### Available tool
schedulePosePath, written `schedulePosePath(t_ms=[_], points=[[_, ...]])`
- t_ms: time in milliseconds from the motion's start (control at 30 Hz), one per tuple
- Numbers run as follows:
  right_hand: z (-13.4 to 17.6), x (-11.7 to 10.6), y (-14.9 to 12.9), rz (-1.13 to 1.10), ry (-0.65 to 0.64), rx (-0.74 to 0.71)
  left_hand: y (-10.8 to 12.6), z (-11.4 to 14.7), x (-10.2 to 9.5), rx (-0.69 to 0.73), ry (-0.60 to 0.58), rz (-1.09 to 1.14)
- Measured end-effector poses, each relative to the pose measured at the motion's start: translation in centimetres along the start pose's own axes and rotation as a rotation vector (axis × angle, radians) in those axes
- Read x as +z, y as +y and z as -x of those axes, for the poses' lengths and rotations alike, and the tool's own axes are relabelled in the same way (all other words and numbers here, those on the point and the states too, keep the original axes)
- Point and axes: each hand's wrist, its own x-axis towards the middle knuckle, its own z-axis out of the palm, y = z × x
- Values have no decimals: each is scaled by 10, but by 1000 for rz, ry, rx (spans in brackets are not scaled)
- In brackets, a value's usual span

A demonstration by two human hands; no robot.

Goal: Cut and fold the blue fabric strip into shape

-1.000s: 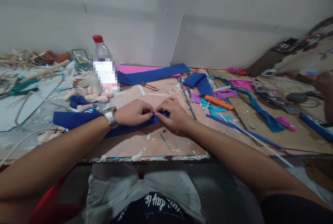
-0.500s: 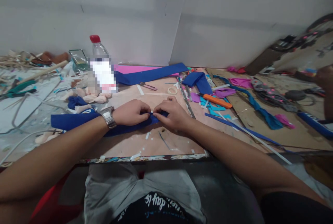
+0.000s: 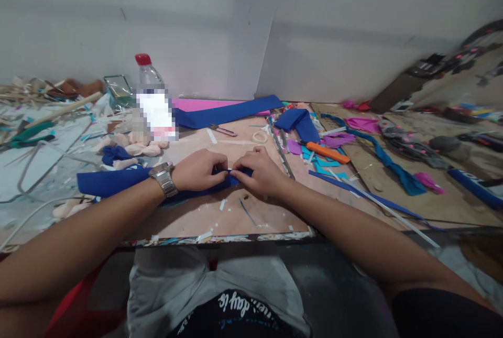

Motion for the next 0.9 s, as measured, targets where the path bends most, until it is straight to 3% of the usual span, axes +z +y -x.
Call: schedulePosePath(t_ms=[133,467,900], points=[[0,0,1,-1,1,-10,-3,-1,1,1,-41,99],[-1,-1,5,9,35,-6,-7,-3,-2,-22,-50,33],[-3,0,14,33,67,60,-11,-3,0,-143,55,-337]])
